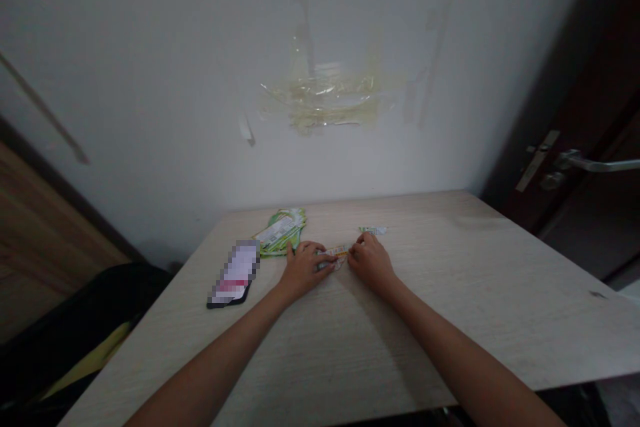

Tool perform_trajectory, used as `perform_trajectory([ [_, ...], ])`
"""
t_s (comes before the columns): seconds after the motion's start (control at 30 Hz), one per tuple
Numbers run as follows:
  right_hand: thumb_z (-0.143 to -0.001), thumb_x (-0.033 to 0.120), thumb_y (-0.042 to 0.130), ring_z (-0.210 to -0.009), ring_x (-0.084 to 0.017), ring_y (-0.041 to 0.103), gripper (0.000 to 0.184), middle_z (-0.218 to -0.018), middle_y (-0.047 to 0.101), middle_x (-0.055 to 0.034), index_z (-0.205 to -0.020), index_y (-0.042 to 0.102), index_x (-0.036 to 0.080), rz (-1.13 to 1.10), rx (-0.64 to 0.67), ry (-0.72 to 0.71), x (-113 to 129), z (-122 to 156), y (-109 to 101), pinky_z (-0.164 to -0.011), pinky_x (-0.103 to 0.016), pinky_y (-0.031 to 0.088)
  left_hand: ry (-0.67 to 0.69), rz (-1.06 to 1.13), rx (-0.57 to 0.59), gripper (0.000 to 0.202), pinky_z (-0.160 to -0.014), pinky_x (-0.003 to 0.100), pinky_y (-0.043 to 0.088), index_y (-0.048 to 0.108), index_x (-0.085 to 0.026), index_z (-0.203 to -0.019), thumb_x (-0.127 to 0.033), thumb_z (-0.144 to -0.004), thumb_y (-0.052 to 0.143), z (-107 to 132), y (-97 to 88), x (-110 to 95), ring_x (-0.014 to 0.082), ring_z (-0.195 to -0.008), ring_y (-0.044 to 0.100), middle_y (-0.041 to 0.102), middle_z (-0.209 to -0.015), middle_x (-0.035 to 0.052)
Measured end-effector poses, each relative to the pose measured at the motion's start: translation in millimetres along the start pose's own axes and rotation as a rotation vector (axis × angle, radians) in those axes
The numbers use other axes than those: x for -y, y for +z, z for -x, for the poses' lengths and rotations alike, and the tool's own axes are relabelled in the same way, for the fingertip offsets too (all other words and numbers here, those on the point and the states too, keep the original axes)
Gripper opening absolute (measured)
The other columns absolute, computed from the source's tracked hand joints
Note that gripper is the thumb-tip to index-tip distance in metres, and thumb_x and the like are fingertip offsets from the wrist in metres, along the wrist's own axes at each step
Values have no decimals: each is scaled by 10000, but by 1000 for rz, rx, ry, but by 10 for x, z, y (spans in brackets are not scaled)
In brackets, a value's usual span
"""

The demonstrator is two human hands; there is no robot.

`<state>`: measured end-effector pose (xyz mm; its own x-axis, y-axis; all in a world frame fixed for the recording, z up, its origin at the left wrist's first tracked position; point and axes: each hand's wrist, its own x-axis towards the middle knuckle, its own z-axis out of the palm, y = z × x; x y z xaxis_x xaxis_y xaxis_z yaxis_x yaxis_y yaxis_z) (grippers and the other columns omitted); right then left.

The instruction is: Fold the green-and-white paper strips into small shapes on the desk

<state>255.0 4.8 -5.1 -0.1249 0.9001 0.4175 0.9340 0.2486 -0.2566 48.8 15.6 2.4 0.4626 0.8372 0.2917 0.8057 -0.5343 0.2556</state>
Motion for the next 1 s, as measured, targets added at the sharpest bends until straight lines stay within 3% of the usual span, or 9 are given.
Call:
perform_trajectory([
  [0.33, -821, 313, 634, -990, -207, 568, 139, -1006, 607, -78, -866, 685, 192, -36, 36, 110, -9, -85, 71, -854, -300, 429, -29, 5, 13, 234, -1057, 730, 9, 665, -452, -1078, -501, -862, 593, 9, -7, -3, 281, -1203, 418, 572, -1219, -15],
  [0.6, -779, 336, 671, -1080, -228, 538, 278, -1088, 590, -81, -1023, 639, 206, -90, 71, 121, 0, -51, 69, -885, -337, 399, -43, -21, 20, 243, -1060, 726, 40, 662, -452, -1081, -509, -852, 601, 2, 23, 0, 289, -1211, 413, 563, -1234, -18],
  [1.0, -730, 419, 693, -1121, -254, 512, 366, -1122, 581, -85, -1014, 609, 203, -137, 105, 102, 33, -3, 22, -918, -382, 370, -31, 17, 9, 226, -1043, 746, 25, 662, -460, -1067, -494, -849, 617, 2, 18, 7, 285, -1205, 416, 564, -1218, -29],
])
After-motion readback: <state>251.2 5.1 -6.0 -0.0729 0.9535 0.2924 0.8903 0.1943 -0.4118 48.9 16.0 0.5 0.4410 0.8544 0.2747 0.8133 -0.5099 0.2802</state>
